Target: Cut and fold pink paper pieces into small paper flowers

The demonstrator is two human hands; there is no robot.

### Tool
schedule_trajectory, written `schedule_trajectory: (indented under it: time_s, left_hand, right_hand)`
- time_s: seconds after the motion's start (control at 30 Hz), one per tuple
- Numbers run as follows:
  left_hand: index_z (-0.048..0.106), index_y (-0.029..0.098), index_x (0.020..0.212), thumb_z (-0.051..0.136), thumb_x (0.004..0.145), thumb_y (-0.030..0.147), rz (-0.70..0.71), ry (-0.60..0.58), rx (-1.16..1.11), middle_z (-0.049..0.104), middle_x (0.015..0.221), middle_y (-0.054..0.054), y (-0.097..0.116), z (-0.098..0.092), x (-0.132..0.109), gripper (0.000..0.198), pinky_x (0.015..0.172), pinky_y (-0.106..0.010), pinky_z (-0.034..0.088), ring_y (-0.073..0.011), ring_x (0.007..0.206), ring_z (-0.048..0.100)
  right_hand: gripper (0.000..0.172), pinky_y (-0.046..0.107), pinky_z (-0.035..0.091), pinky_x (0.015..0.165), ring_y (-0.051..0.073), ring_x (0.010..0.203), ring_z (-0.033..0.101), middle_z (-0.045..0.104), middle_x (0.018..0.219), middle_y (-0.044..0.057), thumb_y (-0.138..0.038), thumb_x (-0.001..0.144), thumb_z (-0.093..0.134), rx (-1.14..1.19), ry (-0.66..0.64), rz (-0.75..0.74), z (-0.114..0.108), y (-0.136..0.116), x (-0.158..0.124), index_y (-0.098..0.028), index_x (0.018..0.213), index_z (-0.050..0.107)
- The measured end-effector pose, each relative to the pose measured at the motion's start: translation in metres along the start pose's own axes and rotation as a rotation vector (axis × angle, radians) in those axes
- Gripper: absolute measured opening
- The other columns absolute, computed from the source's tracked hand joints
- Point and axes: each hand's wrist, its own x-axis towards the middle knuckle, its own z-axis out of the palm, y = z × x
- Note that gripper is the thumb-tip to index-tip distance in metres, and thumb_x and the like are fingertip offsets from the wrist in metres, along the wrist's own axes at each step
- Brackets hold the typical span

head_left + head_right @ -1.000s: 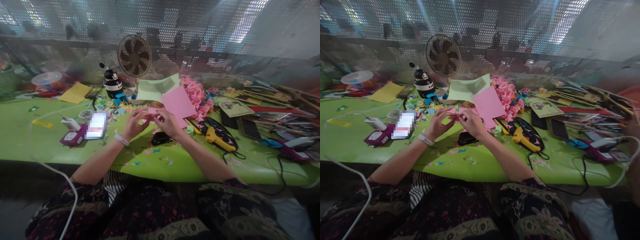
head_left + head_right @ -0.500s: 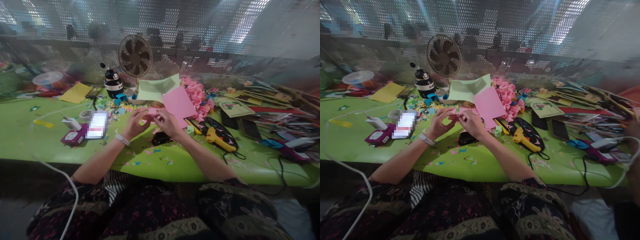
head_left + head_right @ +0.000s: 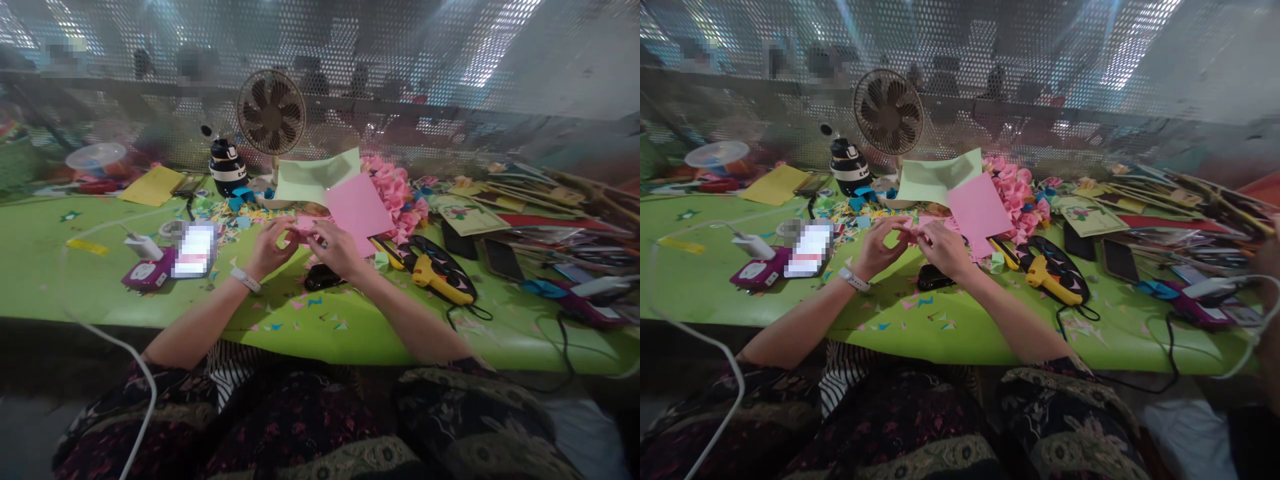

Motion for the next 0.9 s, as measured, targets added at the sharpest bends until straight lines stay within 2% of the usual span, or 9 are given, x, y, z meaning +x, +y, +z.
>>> schedule_trajectory:
  time_s: [0.17,0.3,0.4,0.7,0.9]
  left_hand:
    - [0.059,0.02,0.098,0.064,0.086,0.021,0.005,0.009,-0.058,0.07,0.106,-0.01,-0.001,0.002,0.0,0.013,0.09,-0.041,0.054,-0.022,0.104,0.067]
    - [0.06,0.019,0.096,0.065,0.087,0.022,-0.028,0.034,-0.06,0.068,0.092,-0.007,0.0,0.003,-0.001,0.01,0.081,-0.036,0.054,-0.0193,0.09,0.066]
    - [0.061,0.019,0.093,0.066,0.088,0.024,-0.06,0.045,-0.069,0.067,0.089,-0.006,0.001,0.003,-0.001,0.009,0.08,-0.035,0.054,-0.0185,0.088,0.064]
    - [0.06,0.019,0.096,0.065,0.09,0.042,-0.234,0.031,-0.215,0.068,0.095,-0.007,-0.001,0.01,-0.003,0.024,0.08,-0.032,0.057,-0.0153,0.085,0.066]
    - [0.059,0.019,0.113,0.069,0.087,0.043,-0.284,0.027,-0.24,0.069,0.109,-0.011,0.0,0.009,-0.002,0.036,0.09,-0.037,0.056,-0.0187,0.099,0.068]
  right_hand:
    - [0.016,0.032,0.05,0.07,0.022,0.085,0.067,0.073,0.102,0.011,-0.025,0.095,0.055,-0.037,0.004,-0.024,0.001,0.0,-0.001,-0.018,0.094,0.069]
    - [0.015,0.031,0.049,0.07,0.021,0.085,0.066,0.073,0.099,0.01,-0.025,0.095,0.055,-0.049,0.004,-0.032,0.0,0.0,0.0,-0.019,0.092,0.068]
    - [0.016,0.031,0.049,0.07,0.021,0.086,0.066,0.073,0.099,0.009,-0.026,0.096,0.054,-0.048,0.0,-0.032,-0.002,-0.001,0.0,-0.02,0.092,0.068]
    - [0.016,0.034,0.053,0.08,0.022,0.094,0.067,0.073,0.103,0.01,-0.024,0.096,0.054,0.023,-0.021,-0.05,-0.004,-0.001,0.0,-0.02,0.095,0.069]
    - [0.014,0.036,0.055,0.082,0.023,0.096,0.068,0.074,0.099,0.01,-0.024,0.093,0.059,0.083,0.085,-0.013,-0.002,0.01,0.004,-0.02,0.092,0.072]
